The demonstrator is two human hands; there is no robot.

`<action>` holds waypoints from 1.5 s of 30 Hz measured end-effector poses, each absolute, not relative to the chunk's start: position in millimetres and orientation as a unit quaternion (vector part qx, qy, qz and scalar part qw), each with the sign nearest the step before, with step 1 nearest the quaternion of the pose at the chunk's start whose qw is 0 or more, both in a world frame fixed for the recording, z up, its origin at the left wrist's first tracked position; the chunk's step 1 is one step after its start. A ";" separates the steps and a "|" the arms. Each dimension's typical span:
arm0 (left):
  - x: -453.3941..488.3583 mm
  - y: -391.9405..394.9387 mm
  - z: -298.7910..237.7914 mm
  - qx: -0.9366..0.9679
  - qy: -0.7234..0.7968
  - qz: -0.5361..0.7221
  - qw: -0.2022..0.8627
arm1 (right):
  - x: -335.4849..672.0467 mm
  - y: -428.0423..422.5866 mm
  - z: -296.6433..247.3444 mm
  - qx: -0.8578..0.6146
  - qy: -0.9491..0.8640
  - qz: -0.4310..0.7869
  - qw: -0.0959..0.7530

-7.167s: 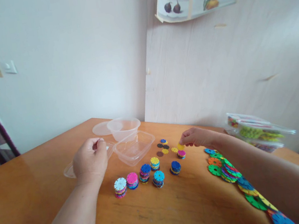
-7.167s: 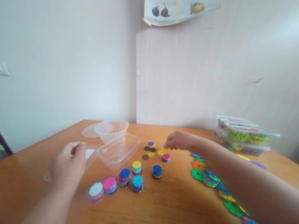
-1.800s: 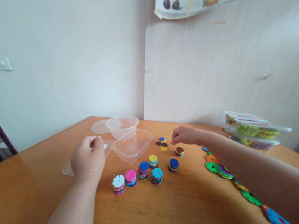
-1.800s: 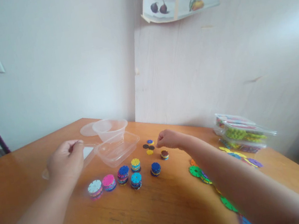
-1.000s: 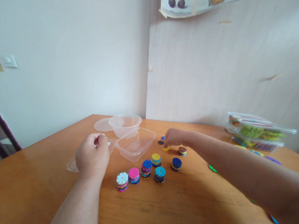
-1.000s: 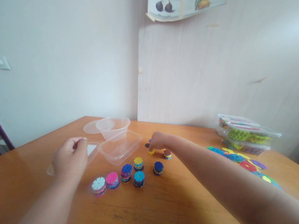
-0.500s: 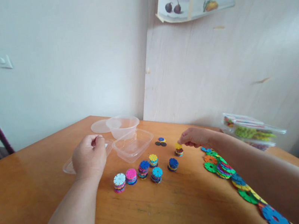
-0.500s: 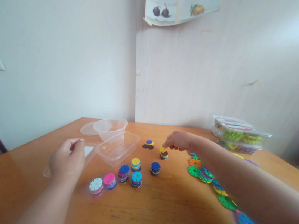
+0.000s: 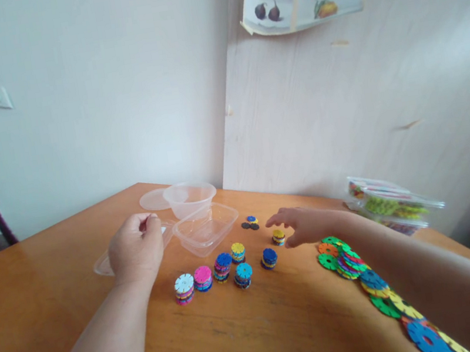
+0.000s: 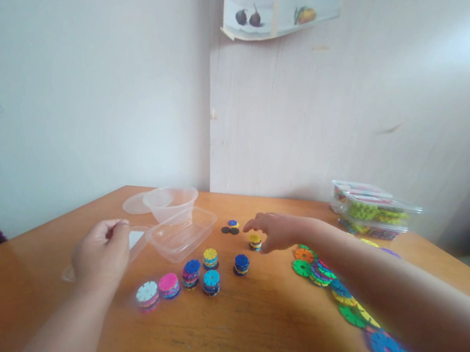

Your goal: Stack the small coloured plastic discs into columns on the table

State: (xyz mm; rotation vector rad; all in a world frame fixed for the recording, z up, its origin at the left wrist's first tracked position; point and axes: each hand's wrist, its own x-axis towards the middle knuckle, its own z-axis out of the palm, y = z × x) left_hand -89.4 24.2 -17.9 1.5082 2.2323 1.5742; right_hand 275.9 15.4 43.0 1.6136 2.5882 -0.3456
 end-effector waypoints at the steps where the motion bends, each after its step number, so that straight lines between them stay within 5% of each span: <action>1: -89.2 23.9 -17.7 0.483 0.715 0.505 0.011 | 274.0 15.7 42.2 0.524 0.845 -0.095 0.044; 14: -89.1 23.2 -17.1 0.480 0.717 0.506 0.012 | 277.6 27.0 33.3 0.535 0.840 -0.079 0.049; 22: -90.8 24.7 -18.8 0.481 0.715 0.506 0.007 | 273.5 49.2 33.6 0.581 0.807 -0.100 -0.035; 36: -89.9 22.7 -18.3 0.487 0.711 0.507 0.009 | 217.3 93.1 21.4 0.657 0.739 -0.141 0.040; 45: -90.2 23.4 -19.2 0.485 0.713 0.507 0.008 | 230.7 91.2 14.7 0.678 0.695 -0.235 -0.048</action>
